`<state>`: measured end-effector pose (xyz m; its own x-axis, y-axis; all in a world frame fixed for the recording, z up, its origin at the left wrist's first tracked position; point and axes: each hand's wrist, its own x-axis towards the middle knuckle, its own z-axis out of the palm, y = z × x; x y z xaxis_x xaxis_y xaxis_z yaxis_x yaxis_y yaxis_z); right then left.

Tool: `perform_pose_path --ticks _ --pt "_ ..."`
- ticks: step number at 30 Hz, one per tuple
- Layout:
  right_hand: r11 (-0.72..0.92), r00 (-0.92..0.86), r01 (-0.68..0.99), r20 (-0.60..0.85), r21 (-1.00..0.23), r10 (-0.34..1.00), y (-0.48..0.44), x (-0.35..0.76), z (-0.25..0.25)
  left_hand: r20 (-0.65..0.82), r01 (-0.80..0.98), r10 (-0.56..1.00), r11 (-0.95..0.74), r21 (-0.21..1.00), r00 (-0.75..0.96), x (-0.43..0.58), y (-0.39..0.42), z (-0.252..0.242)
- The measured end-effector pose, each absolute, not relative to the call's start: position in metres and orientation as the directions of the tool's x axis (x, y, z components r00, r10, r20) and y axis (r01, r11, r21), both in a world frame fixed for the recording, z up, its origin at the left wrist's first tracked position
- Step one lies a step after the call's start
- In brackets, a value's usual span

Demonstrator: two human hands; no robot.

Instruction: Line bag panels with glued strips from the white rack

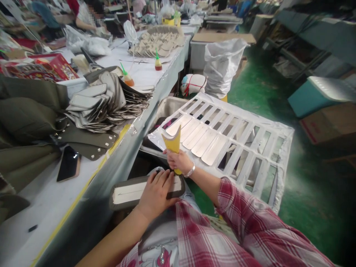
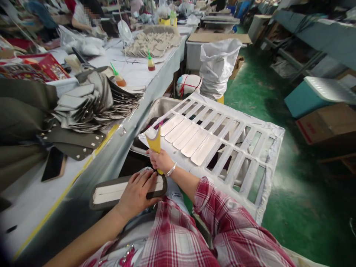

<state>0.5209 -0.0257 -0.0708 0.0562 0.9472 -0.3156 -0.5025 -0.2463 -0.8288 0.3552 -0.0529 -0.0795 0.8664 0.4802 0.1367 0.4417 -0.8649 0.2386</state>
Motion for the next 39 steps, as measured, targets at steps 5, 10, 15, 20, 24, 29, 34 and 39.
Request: perform_pose_path --ticks 5,10,15,20,24,29,34,39 --pt "-0.180 0.127 -0.340 -0.235 -0.923 0.964 -0.032 0.516 -0.077 0.118 0.442 0.479 -0.863 0.247 0.870 0.357 -0.051 -0.081" --pt "0.044 0.255 0.276 0.117 -0.960 0.960 -0.053 0.505 -0.077 0.116 0.441 0.475 -0.866 0.235 0.872 0.360 -0.048 -0.081" --pt "0.038 0.250 0.300 0.117 -0.953 0.961 -0.052 0.497 -0.074 0.127 0.442 0.468 -0.877 0.189 0.874 0.360 -0.055 -0.078" --pt "-0.037 0.391 -0.186 -0.108 -0.982 0.914 -0.062 0.522 -0.048 0.162 0.435 0.503 -0.839 0.326 0.849 0.349 -0.057 -0.078" --pt "-0.019 0.277 -0.431 -0.152 -0.902 0.949 -0.113 0.514 -0.020 0.194 0.386 0.705 -0.573 0.723 0.682 0.325 -0.065 -0.055" --pt "-0.453 -0.308 -0.197 -0.384 -0.869 0.871 -0.162 0.438 -0.030 -0.098 -0.052 0.720 0.183 0.982 0.687 0.306 -0.101 -0.016" --pt "-0.227 -0.449 -0.036 -0.188 -0.973 0.874 -0.164 0.404 -0.036 -0.281 -0.155 0.881 0.360 0.920 0.381 0.241 -0.091 -0.017" --pt "-0.124 -0.003 0.271 -0.130 -0.954 0.991 -0.150 0.440 -0.026 -0.220 0.362 0.957 0.276 0.891 -0.188 0.103 -0.018 -0.037"
